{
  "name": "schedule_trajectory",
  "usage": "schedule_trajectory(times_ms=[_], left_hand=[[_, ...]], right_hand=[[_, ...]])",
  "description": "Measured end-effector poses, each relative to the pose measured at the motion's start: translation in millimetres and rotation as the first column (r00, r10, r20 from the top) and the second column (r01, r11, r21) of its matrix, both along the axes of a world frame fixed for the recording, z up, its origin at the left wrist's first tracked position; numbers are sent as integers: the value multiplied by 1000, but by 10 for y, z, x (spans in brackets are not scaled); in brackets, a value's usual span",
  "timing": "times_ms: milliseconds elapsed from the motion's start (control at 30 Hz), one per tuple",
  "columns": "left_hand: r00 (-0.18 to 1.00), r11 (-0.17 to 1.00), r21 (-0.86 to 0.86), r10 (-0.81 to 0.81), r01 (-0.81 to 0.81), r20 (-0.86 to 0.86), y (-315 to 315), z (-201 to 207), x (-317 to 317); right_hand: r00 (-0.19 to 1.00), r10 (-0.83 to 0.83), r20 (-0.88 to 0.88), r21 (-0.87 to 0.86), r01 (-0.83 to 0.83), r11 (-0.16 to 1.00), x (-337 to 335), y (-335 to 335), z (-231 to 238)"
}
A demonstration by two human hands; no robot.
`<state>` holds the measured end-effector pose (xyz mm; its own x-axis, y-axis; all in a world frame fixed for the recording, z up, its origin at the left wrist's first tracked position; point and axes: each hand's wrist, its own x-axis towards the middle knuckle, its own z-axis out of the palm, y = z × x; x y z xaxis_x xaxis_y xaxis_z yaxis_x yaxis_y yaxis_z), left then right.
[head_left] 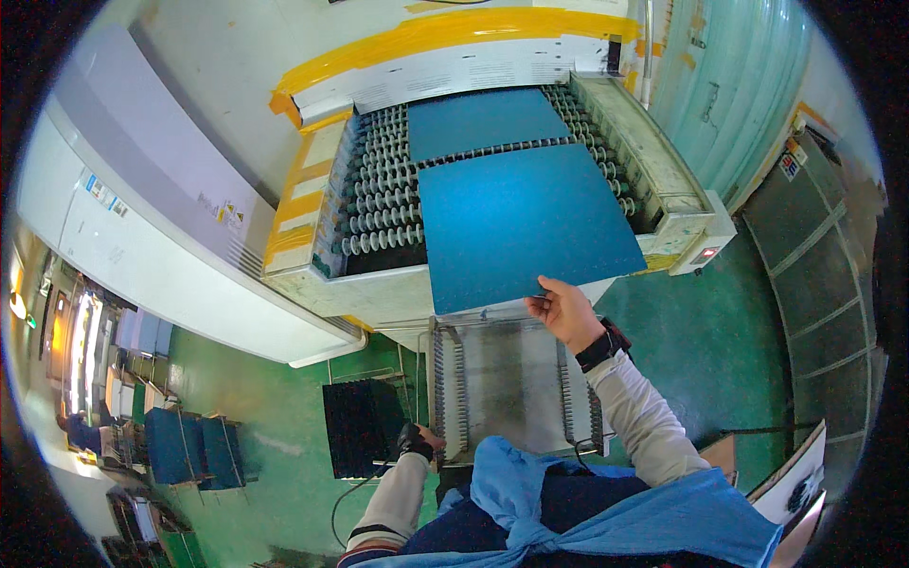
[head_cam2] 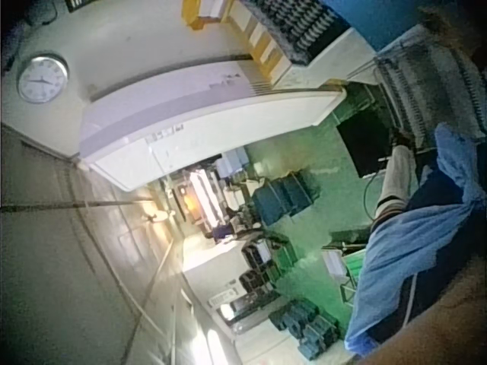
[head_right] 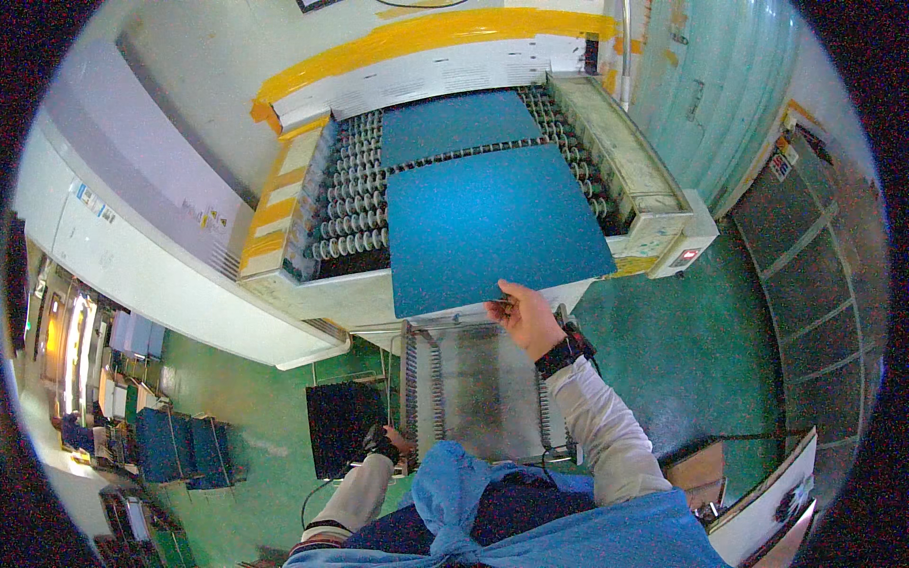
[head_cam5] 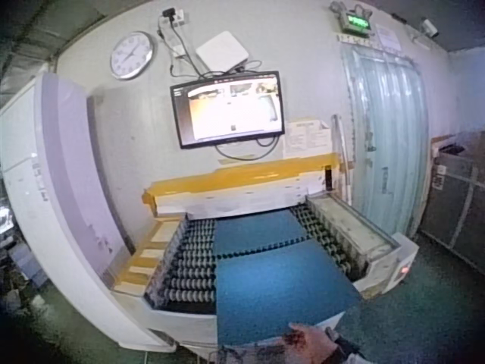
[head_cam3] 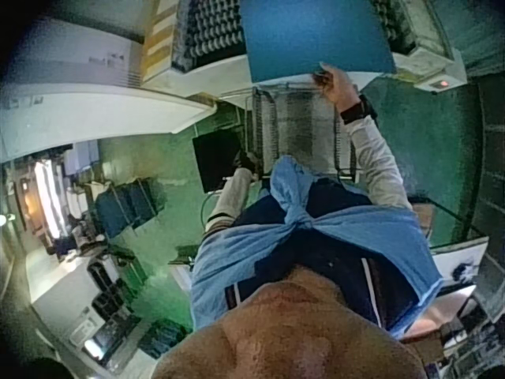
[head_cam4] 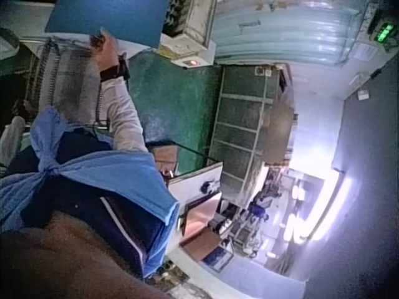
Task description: Loading blue metal plates into an automated processing machine.
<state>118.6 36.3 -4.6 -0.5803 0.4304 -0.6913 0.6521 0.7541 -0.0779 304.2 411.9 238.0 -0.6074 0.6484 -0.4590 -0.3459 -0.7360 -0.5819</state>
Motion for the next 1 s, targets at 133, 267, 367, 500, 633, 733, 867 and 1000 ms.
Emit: schedule_trajectory(times_ms=[133,267,367,500,633,733,867,1000], left_hand=[[997,999,12,42,-41,-73,79,189,105],[998,1000,4,-4,4,-56,85,217,72],[981,977,92,195,-192,-23,-4,167,84],[990,996,73,66,-57,-124,212,466,166],[996,998,-3,60,-60,-67,50,275,77],[991,995,-31,102,-99,85,171,520,73],[973,973,50,223,-227,66,98,399,79],[988,988,8,155,-154,-19,188,809,203]], right_hand=[[1000,-9,13,0,9,1000,-1,17,55],[1000,-2,-5,13,2,1000,-38,85,-25],[999,27,-39,4,-27,1000,-88,103,-22],[999,13,-36,20,-12,1000,-42,155,-33],[999,27,-46,24,-26,999,-178,96,39],[999,8,-36,15,-7,1000,-114,137,27],[997,42,-61,38,-39,998,-174,164,-18],[998,26,-50,11,-25,1000,-220,192,-4]])
